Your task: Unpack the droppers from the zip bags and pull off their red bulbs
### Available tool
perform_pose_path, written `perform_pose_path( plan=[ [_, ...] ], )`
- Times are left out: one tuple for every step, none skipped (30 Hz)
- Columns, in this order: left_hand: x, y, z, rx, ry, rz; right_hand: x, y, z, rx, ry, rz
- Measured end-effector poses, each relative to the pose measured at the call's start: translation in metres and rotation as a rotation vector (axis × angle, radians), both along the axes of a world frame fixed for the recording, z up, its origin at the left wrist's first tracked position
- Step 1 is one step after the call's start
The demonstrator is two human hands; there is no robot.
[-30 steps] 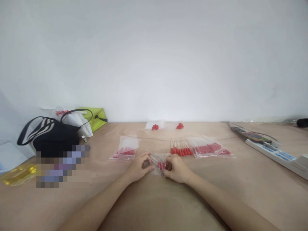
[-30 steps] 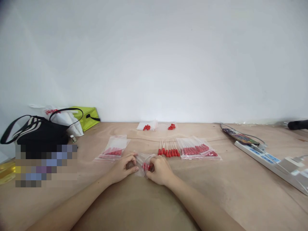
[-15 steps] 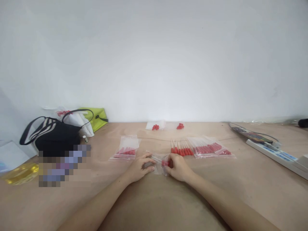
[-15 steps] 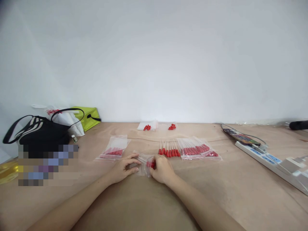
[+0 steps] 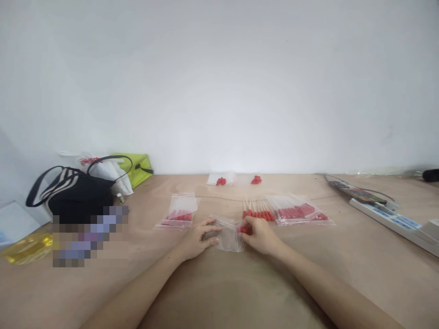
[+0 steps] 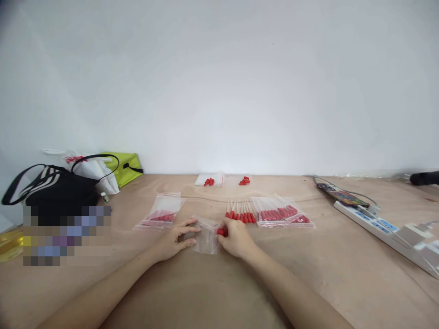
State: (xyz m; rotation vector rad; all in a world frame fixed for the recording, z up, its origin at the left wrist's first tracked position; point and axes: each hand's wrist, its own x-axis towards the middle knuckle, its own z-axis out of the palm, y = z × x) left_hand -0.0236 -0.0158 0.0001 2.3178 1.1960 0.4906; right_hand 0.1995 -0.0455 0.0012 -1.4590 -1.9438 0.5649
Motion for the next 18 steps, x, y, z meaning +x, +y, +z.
perform_pose_path(
  plan=[
    [0.000,0.000,0.000,-0.002,0.003,0.001,0.004,0.002,0.003,-0.014,0.054,0.008],
    [-0.001,0.000,0.000,-0.001,0.003,0.002,0.009,0.004,0.007,-0.028,0.109,0.026],
    [-0.001,0.000,0.000,0.000,-0.001,0.003,0.017,0.006,0.012,-0.035,0.161,0.038],
    [-0.002,0.001,-0.001,0.000,-0.008,0.001,0.027,0.008,0.018,-0.046,0.194,0.058],
    [-0.003,0.002,-0.002,-0.002,-0.017,-0.001,0.038,0.010,0.025,-0.064,0.230,0.072],
    [-0.005,0.003,-0.003,-0.007,-0.028,-0.001,0.050,0.011,0.033,-0.089,0.274,0.061],
    [-0.006,0.005,-0.003,-0.015,-0.037,0.001,0.063,0.012,0.040,-0.125,0.313,0.033],
    [-0.007,0.006,-0.003,-0.021,-0.044,0.004,0.075,0.014,0.046,-0.134,0.351,-0.009],
    [-0.007,0.007,-0.003,-0.019,-0.044,0.008,0.086,0.015,0.050,-0.113,0.371,-0.061],
    [-0.007,0.007,-0.001,-0.008,-0.038,0.012,0.095,0.017,0.053,-0.054,0.388,-0.118],
    [-0.005,0.007,0.000,0.013,-0.027,0.015,0.102,0.018,0.054,0.009,0.391,-0.168],
    [-0.003,0.006,0.002,0.042,-0.015,0.017,0.105,0.021,0.052,0.086,0.379,-0.217],
    [0.001,0.003,0.004,0.077,-0.004,0.016,0.106,0.023,0.049,0.172,0.352,-0.266],
    [0.005,0.001,0.006,0.113,0.005,0.008,0.104,0.026,0.043,0.260,0.309,-0.305],
    [0.010,-0.002,0.008,0.145,0.018,-0.012,0.101,0.029,0.035,0.346,0.247,-0.326],
    [0.016,-0.005,0.009,0.174,0.038,-0.045,0.096,0.032,0.027,0.429,0.178,-0.332],
    [0.021,-0.008,0.010,0.197,0.067,-0.090,0.091,0.035,0.017,0.498,0.101,-0.301],
    [0.026,-0.011,0.011,0.210,0.105,-0.138,0.087,0.037,0.008,0.562,0.028,-0.257]
  ],
)
